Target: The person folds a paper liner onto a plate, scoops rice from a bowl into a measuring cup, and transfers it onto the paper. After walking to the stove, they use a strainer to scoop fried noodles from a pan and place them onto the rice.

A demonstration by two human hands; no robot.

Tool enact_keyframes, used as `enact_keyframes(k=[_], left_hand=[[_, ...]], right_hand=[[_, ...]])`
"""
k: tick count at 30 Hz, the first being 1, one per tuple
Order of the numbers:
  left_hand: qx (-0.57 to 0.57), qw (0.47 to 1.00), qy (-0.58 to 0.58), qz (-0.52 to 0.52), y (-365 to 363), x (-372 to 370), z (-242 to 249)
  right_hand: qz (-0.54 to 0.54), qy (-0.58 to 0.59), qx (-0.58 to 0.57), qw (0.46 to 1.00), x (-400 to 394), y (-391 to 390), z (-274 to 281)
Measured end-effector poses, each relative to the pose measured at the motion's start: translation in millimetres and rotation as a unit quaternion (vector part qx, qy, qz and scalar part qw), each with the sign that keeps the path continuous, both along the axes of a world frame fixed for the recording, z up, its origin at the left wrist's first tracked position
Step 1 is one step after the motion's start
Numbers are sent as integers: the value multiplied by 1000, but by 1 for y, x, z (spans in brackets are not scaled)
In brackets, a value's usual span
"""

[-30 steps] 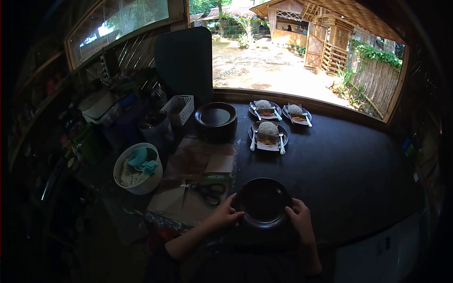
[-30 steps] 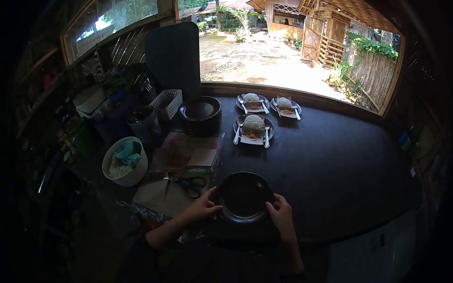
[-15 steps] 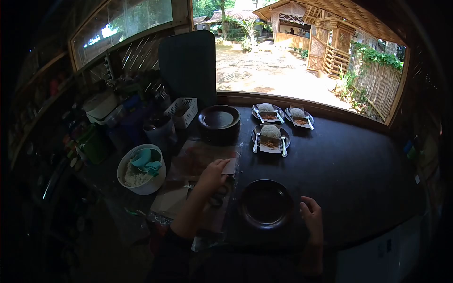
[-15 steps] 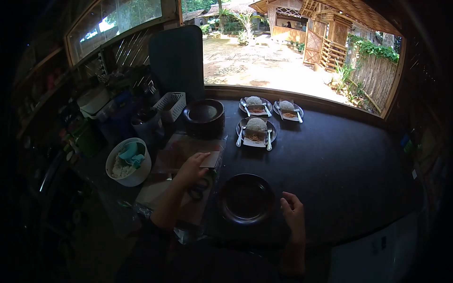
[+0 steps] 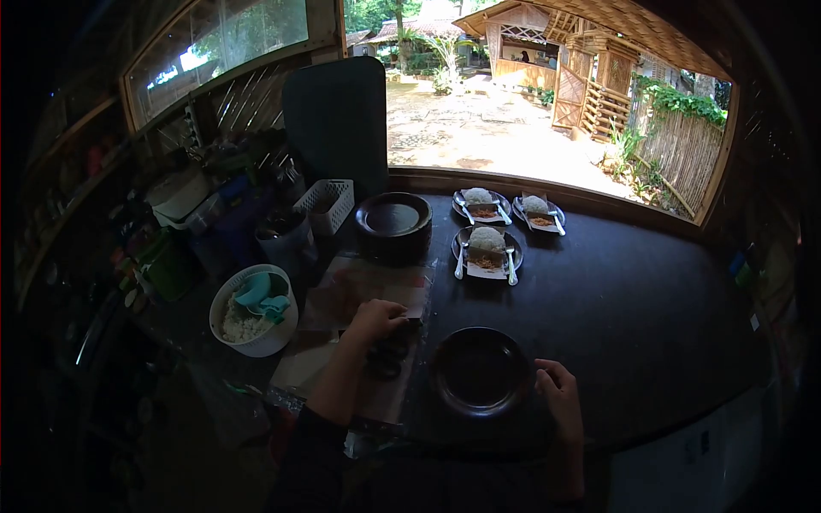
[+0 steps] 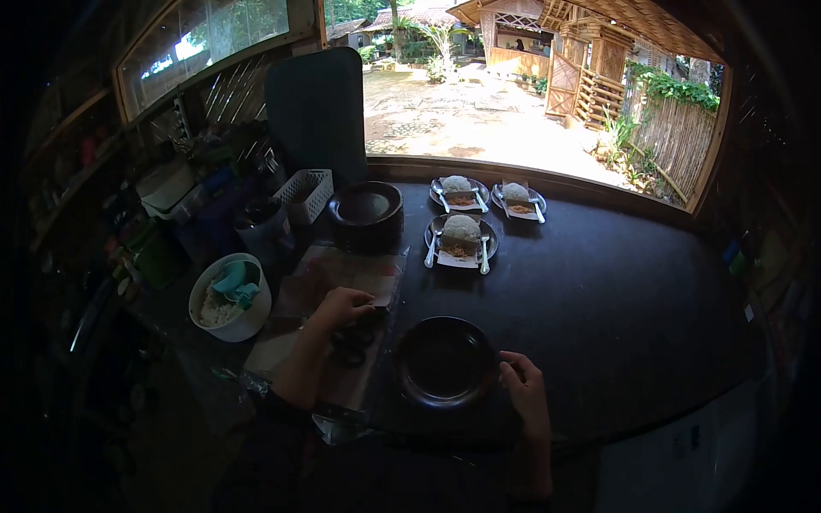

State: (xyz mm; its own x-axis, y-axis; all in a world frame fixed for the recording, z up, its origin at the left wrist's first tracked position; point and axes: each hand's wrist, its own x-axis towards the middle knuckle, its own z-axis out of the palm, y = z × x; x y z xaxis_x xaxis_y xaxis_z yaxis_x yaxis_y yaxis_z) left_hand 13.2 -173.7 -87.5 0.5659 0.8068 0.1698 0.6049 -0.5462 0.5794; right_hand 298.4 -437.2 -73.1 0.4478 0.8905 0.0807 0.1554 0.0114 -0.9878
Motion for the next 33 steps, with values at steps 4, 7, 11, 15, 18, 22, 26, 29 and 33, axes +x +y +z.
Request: enact_keyframes(k=[4, 7, 11, 15, 18, 22, 26, 29, 33], left_hand=[[50, 997, 54, -11, 1, 2, 2], [133, 987, 88, -23, -4, 5, 4], [235, 970, -37, -45, -14, 11, 27], [322, 928, -177, -67, -60, 31, 92], [353, 903, -220, -106, -89, 49, 119], [390, 877, -246, -133, -110, 66, 123], [396, 868, -251, -163, -111, 76, 105], [382, 881, -216, -178, -109, 81, 88], [377, 894, -148, -195, -104, 89, 68]], right_hand=[[9, -3, 13, 1000, -3, 5, 3], [11, -5, 20, 1000, -5, 8, 4], [17, -15, 14, 1000, -7, 14, 16], [84, -13, 37, 996, -17, 30, 41], [138, -5, 86, 987, -34, 49, 57], [195, 145, 95, 965, -33, 64, 67], [228, 237, 121, 937, -28, 73, 60], [198, 260, 133, 936, -24, 87, 37], [171, 289, 107, 936, -17, 99, 26]])
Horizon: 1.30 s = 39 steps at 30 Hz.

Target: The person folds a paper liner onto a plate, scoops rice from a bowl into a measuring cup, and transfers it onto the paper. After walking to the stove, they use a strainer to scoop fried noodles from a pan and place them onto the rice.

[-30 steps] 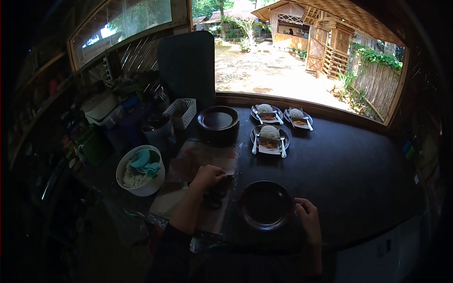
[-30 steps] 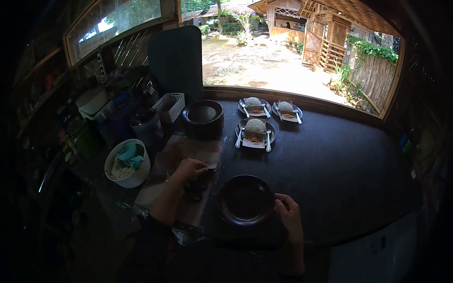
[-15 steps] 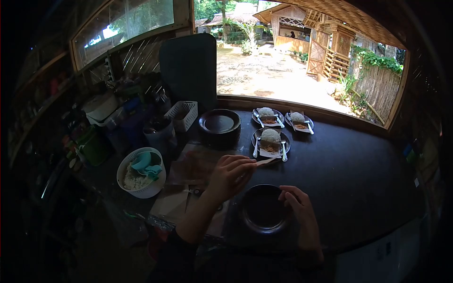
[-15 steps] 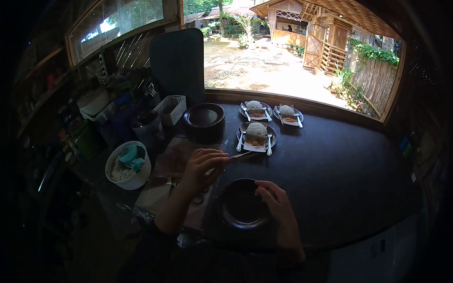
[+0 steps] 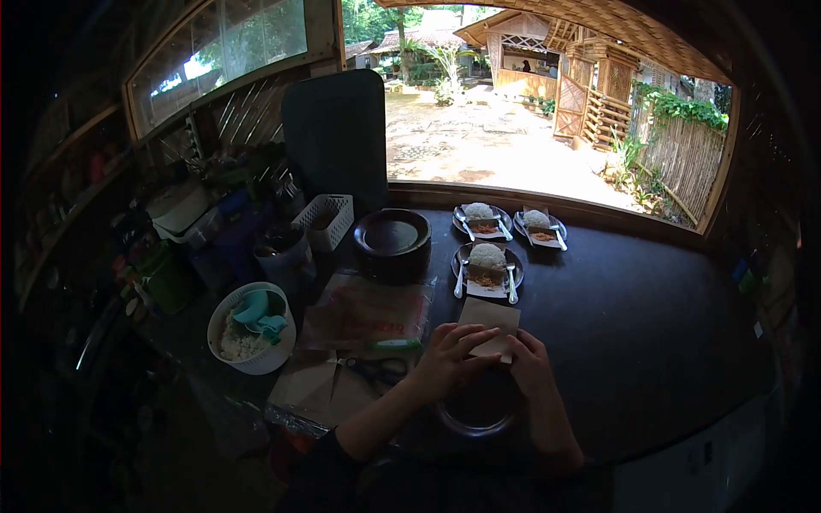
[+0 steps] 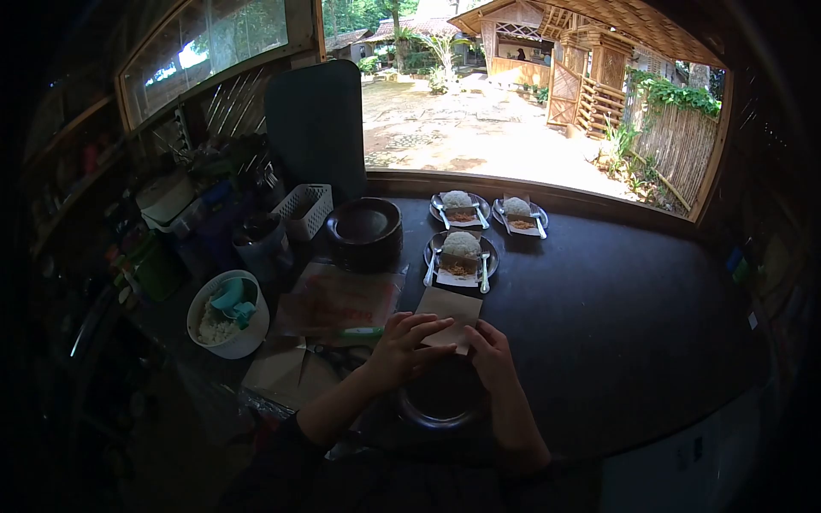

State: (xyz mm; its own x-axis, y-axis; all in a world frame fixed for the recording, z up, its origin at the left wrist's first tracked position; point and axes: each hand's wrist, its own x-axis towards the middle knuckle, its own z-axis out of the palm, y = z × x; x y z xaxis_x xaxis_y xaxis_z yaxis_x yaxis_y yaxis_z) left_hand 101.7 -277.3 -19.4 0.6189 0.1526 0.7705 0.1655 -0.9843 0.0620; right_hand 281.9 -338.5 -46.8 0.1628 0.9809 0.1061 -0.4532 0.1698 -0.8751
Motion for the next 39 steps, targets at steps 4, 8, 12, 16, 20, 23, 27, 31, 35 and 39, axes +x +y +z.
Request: enact_keyframes(k=[4, 8, 12, 16, 20, 23, 27, 31, 35, 39], left_hand=[[-93, 995, -27, 23, 0, 5, -11], [-469, 860, -197, -28, 11, 8, -41], [-726, 650, -115, -194, 24, 0, -42], [-710, 659, -51, -242, 26, -2, -43], [-705, 652, -106, -259, 30, 1, -55], [-680, 683, -120, -239, 32, 3, -62], [-676, 696, -118, -209, 24, 4, -51], [-656, 720, -103, -203, 23, 5, -54], [-638, 734, -97, -210, 24, 5, -55], [-653, 715, -84, -234, 24, 3, -52]], right_hand=[[-95, -192, -2, 977, 6, 0, -4], [-113, -220, -16, 969, 2, -4, 0], [-118, -198, -5, 973, -6, -9, 5], [-149, -178, 27, 972, -5, -9, -5], [-216, -171, 74, 958, -6, -10, -3], [-239, -313, 108, 913, -2, -16, 3], [-214, -362, 107, 901, 1, -16, 1], [-179, -369, 109, 906, 9, -14, -10], [-192, -272, 68, 940, 2, -14, 1], [-169, -234, 66, 955, 4, -14, 2]])
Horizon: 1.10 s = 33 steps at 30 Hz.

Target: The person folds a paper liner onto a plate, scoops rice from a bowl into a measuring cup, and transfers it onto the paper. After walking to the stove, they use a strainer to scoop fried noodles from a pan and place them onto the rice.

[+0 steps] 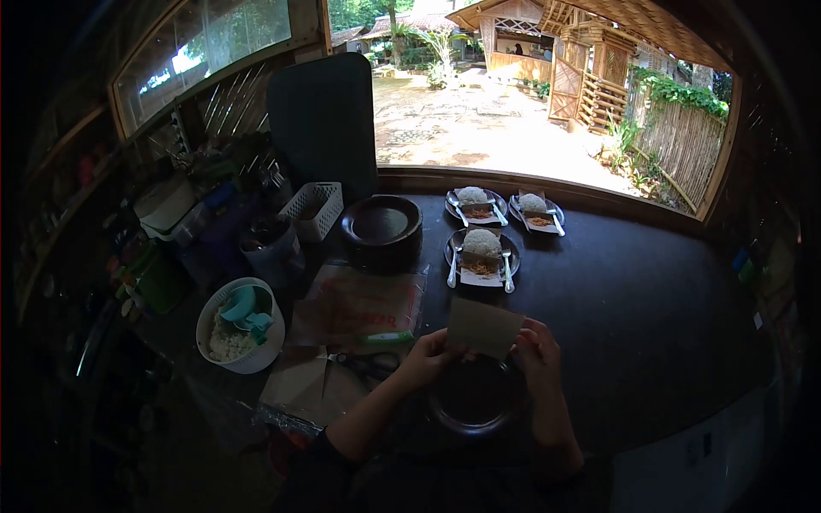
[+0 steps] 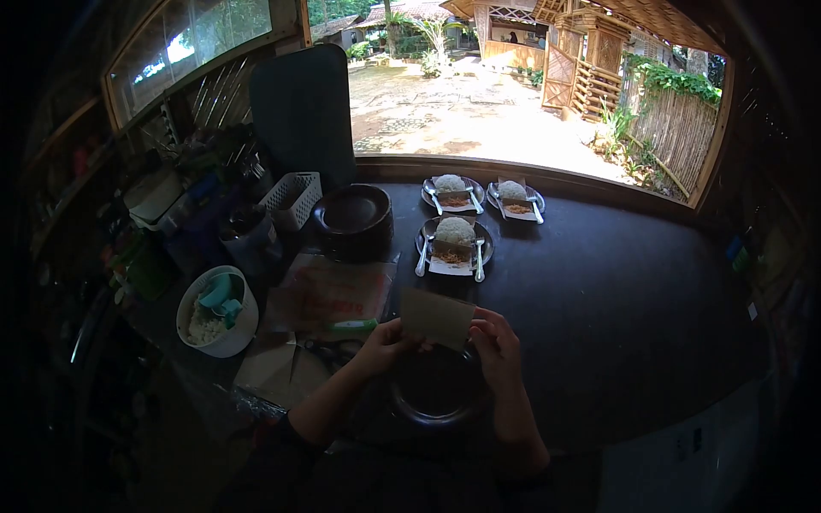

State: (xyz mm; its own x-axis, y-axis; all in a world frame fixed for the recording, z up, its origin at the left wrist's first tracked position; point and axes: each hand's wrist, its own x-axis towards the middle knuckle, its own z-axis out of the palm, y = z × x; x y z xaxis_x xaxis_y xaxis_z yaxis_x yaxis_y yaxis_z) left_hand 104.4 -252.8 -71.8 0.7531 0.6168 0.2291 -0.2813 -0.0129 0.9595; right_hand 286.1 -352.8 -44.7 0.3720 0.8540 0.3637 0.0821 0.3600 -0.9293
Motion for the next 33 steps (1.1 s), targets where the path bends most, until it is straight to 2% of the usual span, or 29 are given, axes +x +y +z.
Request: enact_keyframes(k=[4, 7, 11, 14, 16, 17, 22, 25, 30, 32, 33], left_hand=[[-31, 999, 7, -11, 1, -1, -3], [-51, 998, 0, -22, 1, -1, -1], [-86, 996, -5, -39, 4, -2, -6], [-93, 995, -14, -39, 2, -2, -2], [-89, 995, -16, -40, 3, -1, -4], [-85, 995, -18, -42, 3, -1, -5], [-77, 996, -17, -50, 1, -4, -2], [-73, 996, -11, -48, 0, -3, -4], [-60, 998, -4, -31, -3, -3, 1], [-33, 999, -39, 11, -6, 0, 2], [-34, 999, -39, 10, -8, 1, 3]], right_hand=[[61, -18, 39, 997, -1, -4, 5], [45, -51, -2, 998, 4, -5, -2], [76, -29, 39, 996, 3, -5, 1], [78, -32, -20, 996, 6, -4, -3], [97, 20, -78, 992, 7, -3, -3], [97, 20, -78, 992, 7, -2, -5], [192, 179, -55, 963, 9, 0, -14], [195, 241, -48, 950, 6, 2, -16], [110, 209, -26, 971, -2, -2, -3], [81, 189, -13, 979, 1, -3, -2], [69, 96, -37, 992, 7, -4, -4]])
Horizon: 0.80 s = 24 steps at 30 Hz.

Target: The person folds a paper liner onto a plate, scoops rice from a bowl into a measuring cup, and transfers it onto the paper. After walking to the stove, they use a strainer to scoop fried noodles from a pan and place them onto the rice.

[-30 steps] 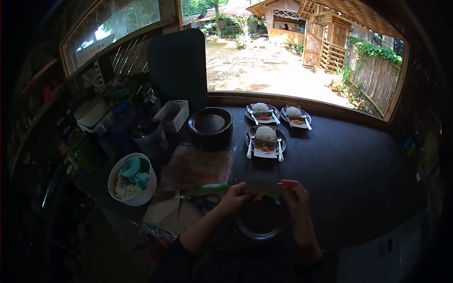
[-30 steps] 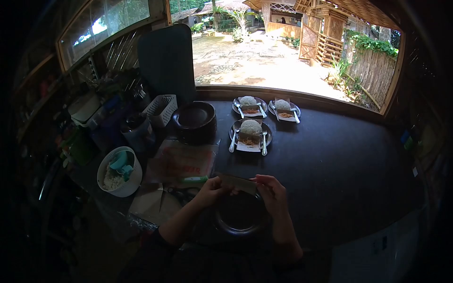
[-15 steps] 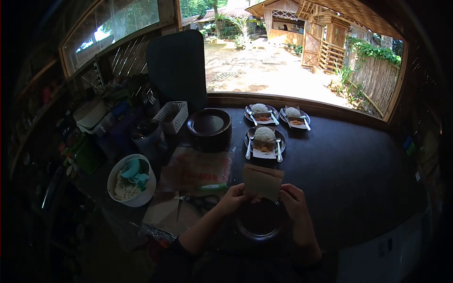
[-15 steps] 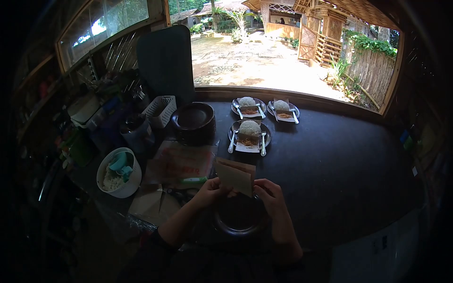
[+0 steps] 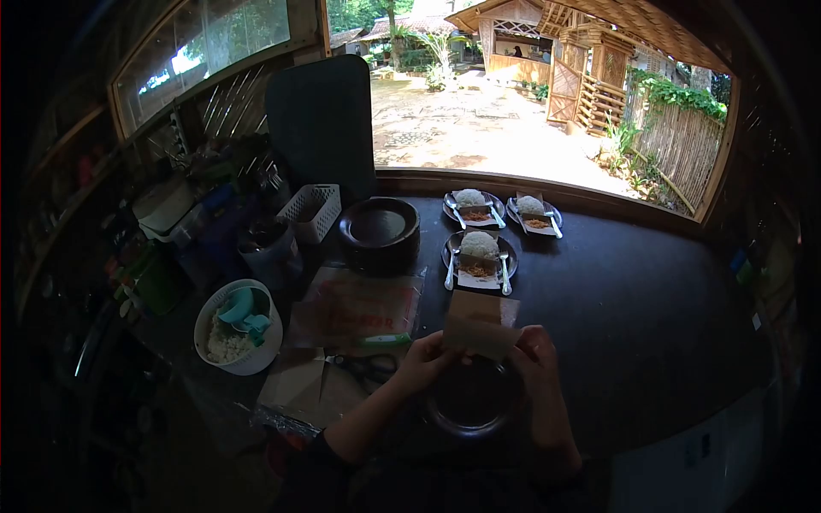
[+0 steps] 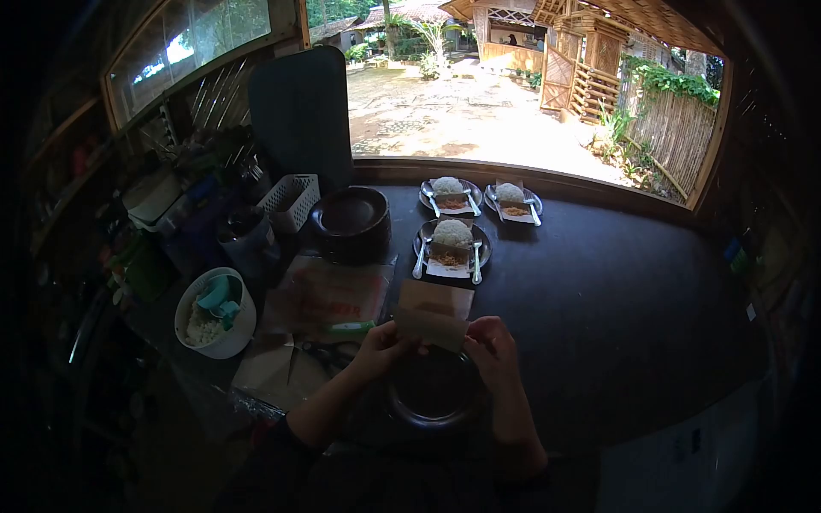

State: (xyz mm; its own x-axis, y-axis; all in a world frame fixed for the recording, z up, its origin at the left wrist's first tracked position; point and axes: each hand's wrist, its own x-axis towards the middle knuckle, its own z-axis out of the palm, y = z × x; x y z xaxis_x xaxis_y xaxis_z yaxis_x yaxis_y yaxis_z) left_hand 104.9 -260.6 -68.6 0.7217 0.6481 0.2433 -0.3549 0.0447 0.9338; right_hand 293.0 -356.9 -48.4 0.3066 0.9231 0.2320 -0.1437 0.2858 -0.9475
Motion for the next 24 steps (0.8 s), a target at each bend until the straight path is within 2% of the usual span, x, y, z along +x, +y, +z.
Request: enact_keyframes(k=[1, 3, 5, 7, 9, 11, 18, 20, 22, 24], left_hand=[[21, 1000, 7, 17, -1, 0, 2], [42, 998, 15, 34, -3, -1, 5], [114, 991, 11, 63, -4, -4, 7], [130, 989, 17, 73, -1, -4, 1], [145, 986, 23, 85, 1, -6, -2], [142, 987, 45, 53, 2, -8, -2], [113, 993, 42, 2, 3, -9, -4], [145, 988, 47, 13, 2, -8, -2], [158, 983, 79, 41, 7, -9, -3], [172, 977, 110, 69, 15, -12, -4]], right_hand=[[-7, -96, -18, 995, 4, -1, -1], [14, -102, -10, 995, 7, 1, -2], [34, -107, -1, 994, 6, 2, 3], [65, -112, -78, 988, 3, -1, 15], [82, -127, -88, 985, 0, -2, 21], [99, -141, -99, 980, -3, -2, 21], [50, -263, -71, 961, -1, 1, 14], [30, -295, -54, 954, -2, 1, 11], [-16, -361, 27, 932, -3, 1, 6], [-15, -379, 1, 925, -3, 0, 6]])
